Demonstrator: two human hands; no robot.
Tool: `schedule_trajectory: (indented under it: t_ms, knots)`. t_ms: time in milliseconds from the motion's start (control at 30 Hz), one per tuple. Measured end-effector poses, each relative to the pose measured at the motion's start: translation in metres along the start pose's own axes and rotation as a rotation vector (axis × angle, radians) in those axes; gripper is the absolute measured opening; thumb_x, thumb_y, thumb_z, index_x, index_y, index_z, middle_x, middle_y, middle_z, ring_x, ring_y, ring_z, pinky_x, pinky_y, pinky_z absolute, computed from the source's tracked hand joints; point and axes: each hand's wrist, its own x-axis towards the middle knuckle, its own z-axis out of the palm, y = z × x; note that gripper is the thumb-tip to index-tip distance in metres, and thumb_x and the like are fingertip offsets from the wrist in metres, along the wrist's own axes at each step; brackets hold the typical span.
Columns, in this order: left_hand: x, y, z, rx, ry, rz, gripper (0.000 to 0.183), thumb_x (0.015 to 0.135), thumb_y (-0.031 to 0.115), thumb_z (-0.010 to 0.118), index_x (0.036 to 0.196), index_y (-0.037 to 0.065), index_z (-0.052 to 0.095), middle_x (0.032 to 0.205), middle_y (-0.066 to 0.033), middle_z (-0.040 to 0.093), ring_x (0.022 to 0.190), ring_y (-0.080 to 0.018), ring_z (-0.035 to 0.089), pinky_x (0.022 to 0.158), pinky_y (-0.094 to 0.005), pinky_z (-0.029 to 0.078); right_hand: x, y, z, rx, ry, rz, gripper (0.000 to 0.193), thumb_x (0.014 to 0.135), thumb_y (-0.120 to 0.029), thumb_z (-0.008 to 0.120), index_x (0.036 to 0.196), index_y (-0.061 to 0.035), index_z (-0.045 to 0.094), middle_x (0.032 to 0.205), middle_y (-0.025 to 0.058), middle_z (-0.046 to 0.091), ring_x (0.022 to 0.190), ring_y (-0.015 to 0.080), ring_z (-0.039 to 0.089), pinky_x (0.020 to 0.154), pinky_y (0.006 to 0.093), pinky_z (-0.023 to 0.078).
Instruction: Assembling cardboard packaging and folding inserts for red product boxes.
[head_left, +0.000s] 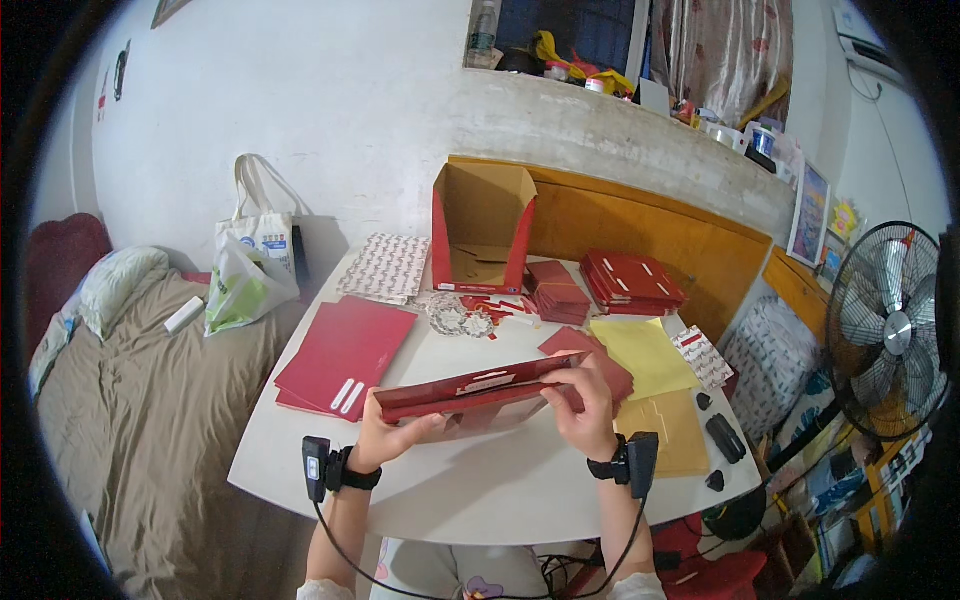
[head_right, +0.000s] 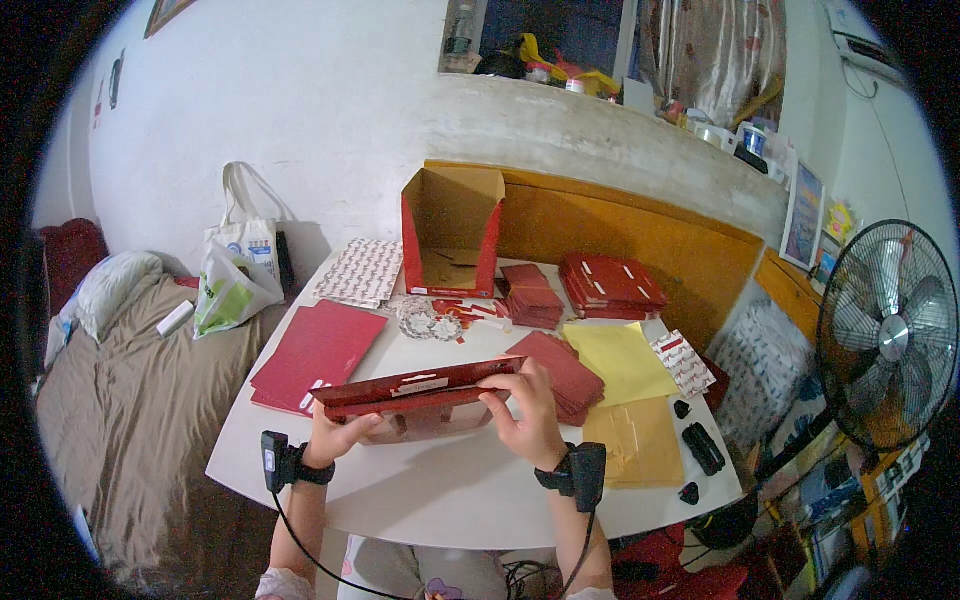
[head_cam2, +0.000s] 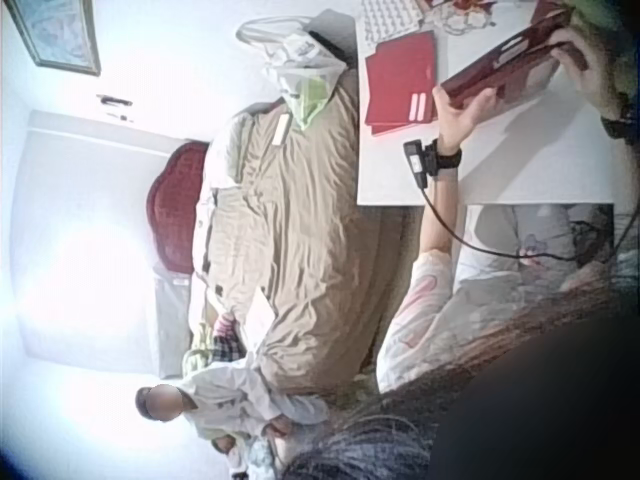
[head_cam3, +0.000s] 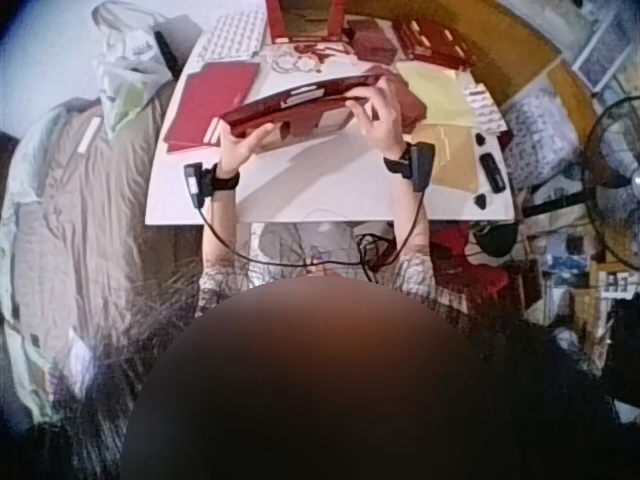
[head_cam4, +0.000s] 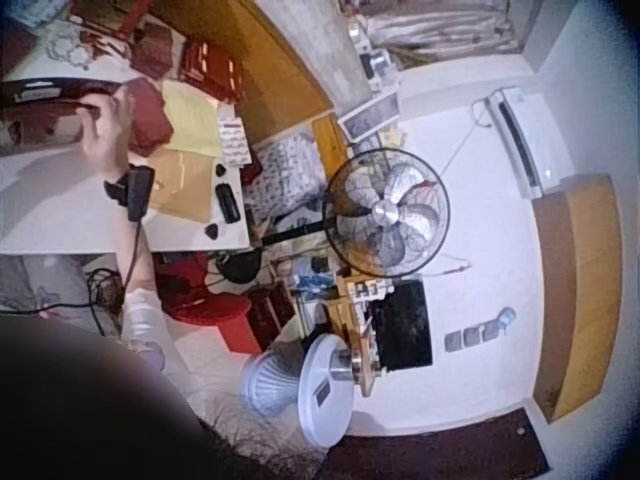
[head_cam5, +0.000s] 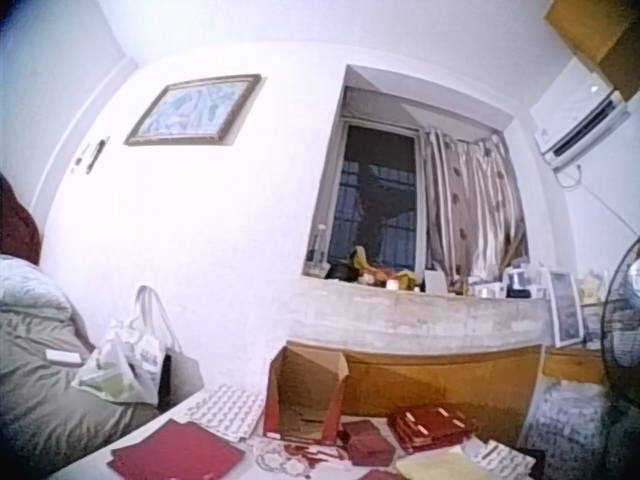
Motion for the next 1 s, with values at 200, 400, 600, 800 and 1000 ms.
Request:
schedule_trajectory:
  t_ms: [200, 400, 600, 800, 1000]
  knots:
    - [-0.004, -0.015, -0.005, -0.005, 0.064, 0.038, 0.035, 0.076, 0.003, 0.071, 0.108, -0.003, 0.057, 0.100, -0.0090, 0.065, 0.090, -0.0120, 0.060, 0.078, -0.0269, 0.048, -0.015, 0.007, 0.019, 0.537, 0.194, 0.261, 0.057, 0.080, -0.002, 0.066, 0.124, -0.0040, 0.030, 0.112, 0.0097, 0.046, 0.103, 0.0169, 0.048, 0.092, 0.0306, 0.039]
    - [-0.002, -0.011, -0.006, -0.077, 0.040, -0.007, 0.040, 0.075, 0.009, 0.074, 0.109, 0.000, 0.056, 0.101, -0.0069, 0.064, 0.092, -0.0132, 0.058, 0.082, -0.0301, 0.047, -0.009, -0.007, 0.015, 0.788, 0.064, 0.391, 0.042, 0.079, -0.008, 0.070, 0.113, -0.0005, 0.048, 0.111, 0.0091, 0.057, 0.101, 0.0140, 0.053, 0.089, 0.0288, 0.041]
    - [-0.004, -0.005, -0.003, 0.003, 0.117, -0.064, 0.038, 0.076, 0.007, 0.073, 0.110, 0.000, 0.056, 0.101, -0.0063, 0.064, 0.092, -0.0108, 0.058, 0.080, -0.0277, 0.048, -0.010, -0.012, 0.014, 0.759, 0.060, 0.488, 0.045, 0.079, -0.012, 0.071, 0.116, 0.0002, 0.049, 0.109, 0.0056, 0.058, 0.098, 0.0112, 0.054, 0.086, 0.0253, 0.042]
    - [0.004, -0.016, -0.003, -0.063, 0.046, -0.132, 0.041, 0.073, 0.011, 0.076, 0.107, -0.001, 0.056, 0.100, -0.0065, 0.064, 0.090, -0.0124, 0.059, 0.080, -0.0294, 0.049, -0.005, -0.017, 0.018, 0.703, 0.287, 0.540, 0.026, 0.082, -0.009, 0.066, 0.104, -0.0006, 0.054, 0.099, 0.0051, 0.062, 0.089, 0.0102, 0.056, 0.079, 0.0249, 0.044]
    - [0.012, -0.029, 0.006, 0.119, 0.063, -0.228, 0.035, 0.075, 0.005, 0.073, 0.106, 0.000, 0.057, 0.100, -0.0075, 0.065, 0.087, -0.0124, 0.061, 0.075, -0.0285, 0.052, -0.011, 0.001, 0.032, 0.600, 0.292, 0.540, 0.030, 0.084, -0.010, 0.064, 0.110, -0.0011, 0.051, 0.103, 0.0060, 0.061, 0.090, 0.0110, 0.056, 0.080, 0.0260, 0.044]
